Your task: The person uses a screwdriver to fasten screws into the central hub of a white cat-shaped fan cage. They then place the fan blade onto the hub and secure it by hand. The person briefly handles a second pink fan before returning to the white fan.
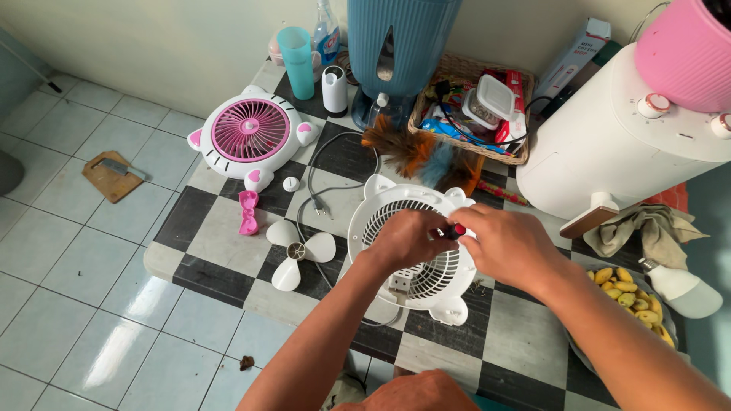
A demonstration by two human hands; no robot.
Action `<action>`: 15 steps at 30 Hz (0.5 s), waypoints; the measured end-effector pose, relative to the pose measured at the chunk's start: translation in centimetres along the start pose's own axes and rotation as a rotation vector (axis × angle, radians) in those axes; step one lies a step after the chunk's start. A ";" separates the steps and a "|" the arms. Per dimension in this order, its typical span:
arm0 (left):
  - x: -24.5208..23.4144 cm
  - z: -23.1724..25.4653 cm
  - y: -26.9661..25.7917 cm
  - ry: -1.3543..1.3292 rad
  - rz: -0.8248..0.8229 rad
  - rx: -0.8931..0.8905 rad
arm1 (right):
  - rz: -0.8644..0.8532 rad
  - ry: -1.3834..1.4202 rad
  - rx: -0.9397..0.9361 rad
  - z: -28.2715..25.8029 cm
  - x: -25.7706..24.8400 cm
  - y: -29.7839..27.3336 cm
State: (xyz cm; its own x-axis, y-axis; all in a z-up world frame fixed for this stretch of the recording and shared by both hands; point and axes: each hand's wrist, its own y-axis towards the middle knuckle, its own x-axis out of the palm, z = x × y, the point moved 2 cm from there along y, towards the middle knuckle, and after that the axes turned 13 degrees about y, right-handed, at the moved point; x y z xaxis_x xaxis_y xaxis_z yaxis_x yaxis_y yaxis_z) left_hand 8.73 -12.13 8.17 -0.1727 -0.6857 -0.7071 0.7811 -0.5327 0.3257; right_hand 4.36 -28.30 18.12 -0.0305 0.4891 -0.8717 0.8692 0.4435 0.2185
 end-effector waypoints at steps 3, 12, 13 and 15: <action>0.1 0.0 0.2 0.037 -0.007 0.021 | -0.174 -0.125 0.249 0.3 0.2 0.3; -0.4 -0.1 0.1 0.074 -0.034 -0.013 | -0.148 -0.023 0.189 0.2 0.3 0.2; -0.5 -0.1 0.1 0.066 -0.045 -0.017 | -0.154 0.007 0.134 0.3 0.4 0.2; -0.4 -0.1 0.3 0.064 -0.064 -0.022 | -0.204 -0.087 0.195 0.8 0.8 0.2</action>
